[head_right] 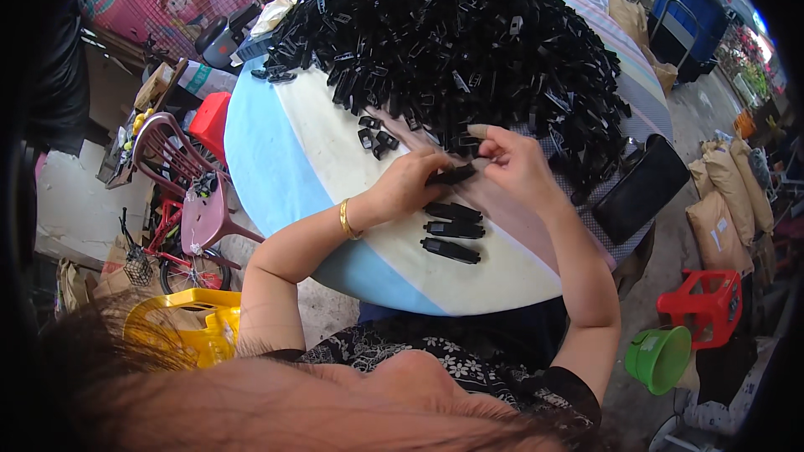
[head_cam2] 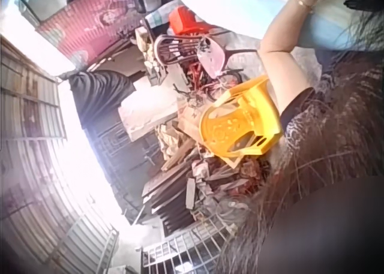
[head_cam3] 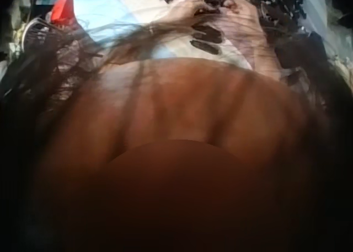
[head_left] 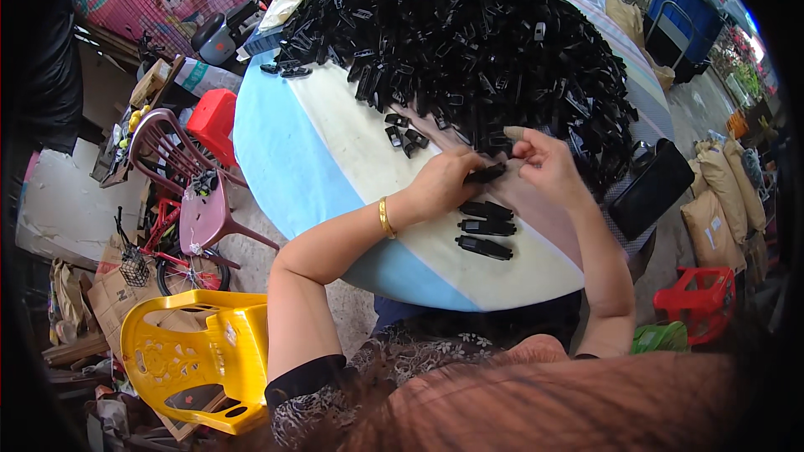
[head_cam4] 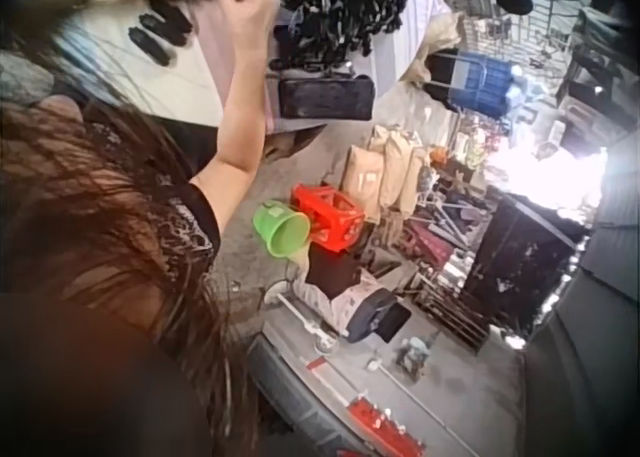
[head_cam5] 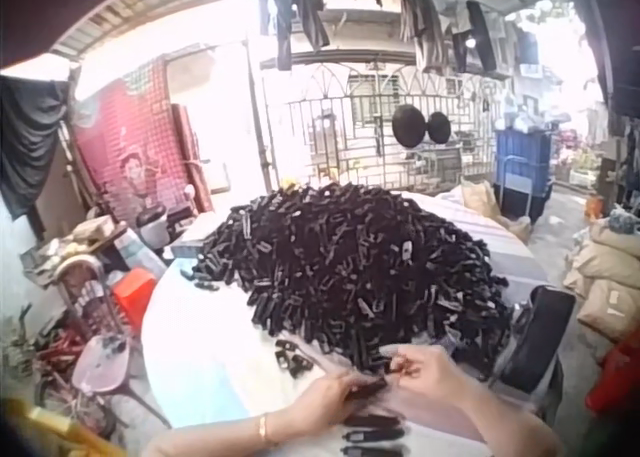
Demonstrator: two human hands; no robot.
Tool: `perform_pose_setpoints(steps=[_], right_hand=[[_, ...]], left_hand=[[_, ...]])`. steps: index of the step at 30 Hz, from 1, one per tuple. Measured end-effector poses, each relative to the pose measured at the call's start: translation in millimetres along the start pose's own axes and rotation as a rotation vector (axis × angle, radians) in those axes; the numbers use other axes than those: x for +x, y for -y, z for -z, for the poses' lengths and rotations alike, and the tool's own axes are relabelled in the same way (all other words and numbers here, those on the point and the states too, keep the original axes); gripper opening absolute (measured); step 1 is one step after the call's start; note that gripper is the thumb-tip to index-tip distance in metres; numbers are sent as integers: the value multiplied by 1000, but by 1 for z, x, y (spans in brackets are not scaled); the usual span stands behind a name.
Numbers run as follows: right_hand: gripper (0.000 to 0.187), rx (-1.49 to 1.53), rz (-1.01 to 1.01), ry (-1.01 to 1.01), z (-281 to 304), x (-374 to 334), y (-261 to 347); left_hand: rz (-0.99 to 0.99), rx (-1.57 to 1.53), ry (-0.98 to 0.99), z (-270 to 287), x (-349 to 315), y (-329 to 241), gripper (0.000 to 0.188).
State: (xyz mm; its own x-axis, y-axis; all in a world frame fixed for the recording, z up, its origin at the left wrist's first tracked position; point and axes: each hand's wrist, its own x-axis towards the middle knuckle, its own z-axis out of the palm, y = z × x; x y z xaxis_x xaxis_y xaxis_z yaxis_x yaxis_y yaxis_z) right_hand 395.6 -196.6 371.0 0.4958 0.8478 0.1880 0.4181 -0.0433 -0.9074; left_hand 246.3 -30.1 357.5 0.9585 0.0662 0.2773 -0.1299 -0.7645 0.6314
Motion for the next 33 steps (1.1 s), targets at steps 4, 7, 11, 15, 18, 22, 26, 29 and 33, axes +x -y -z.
perform_pose_setpoints(steps=[4,7,11,15,18,22,26,29,33], right_hand=[[43,314,-3,49,-24,-1,-7],[33,-130,62,50,-12,0,-1],[27,-419,92,45,-2,-4,7],[26,-227,32,-97,-13,-5,-5],[24,-194,-110,47,-20,-5,16],[22,-616,319,3,-16,-7,3],[19,-805,310,34,-4,-11,9],[17,-788,317,56,-4,-11,14],[16,-732,344,43,-6,-5,7]], left_hand=[[-95,74,-51,-3,1,10,32],[-45,27,-37,0,-1,11,30],[-16,0,-58,4,1,5,27],[34,18,-59,2,3,8,21],[37,1,-71,3,1,6,21],[-10,-5,-63,5,4,9,19],[42,3,-45,7,2,10,18],[77,0,-35,7,4,9,17],[108,-38,39,7,7,9,16]])
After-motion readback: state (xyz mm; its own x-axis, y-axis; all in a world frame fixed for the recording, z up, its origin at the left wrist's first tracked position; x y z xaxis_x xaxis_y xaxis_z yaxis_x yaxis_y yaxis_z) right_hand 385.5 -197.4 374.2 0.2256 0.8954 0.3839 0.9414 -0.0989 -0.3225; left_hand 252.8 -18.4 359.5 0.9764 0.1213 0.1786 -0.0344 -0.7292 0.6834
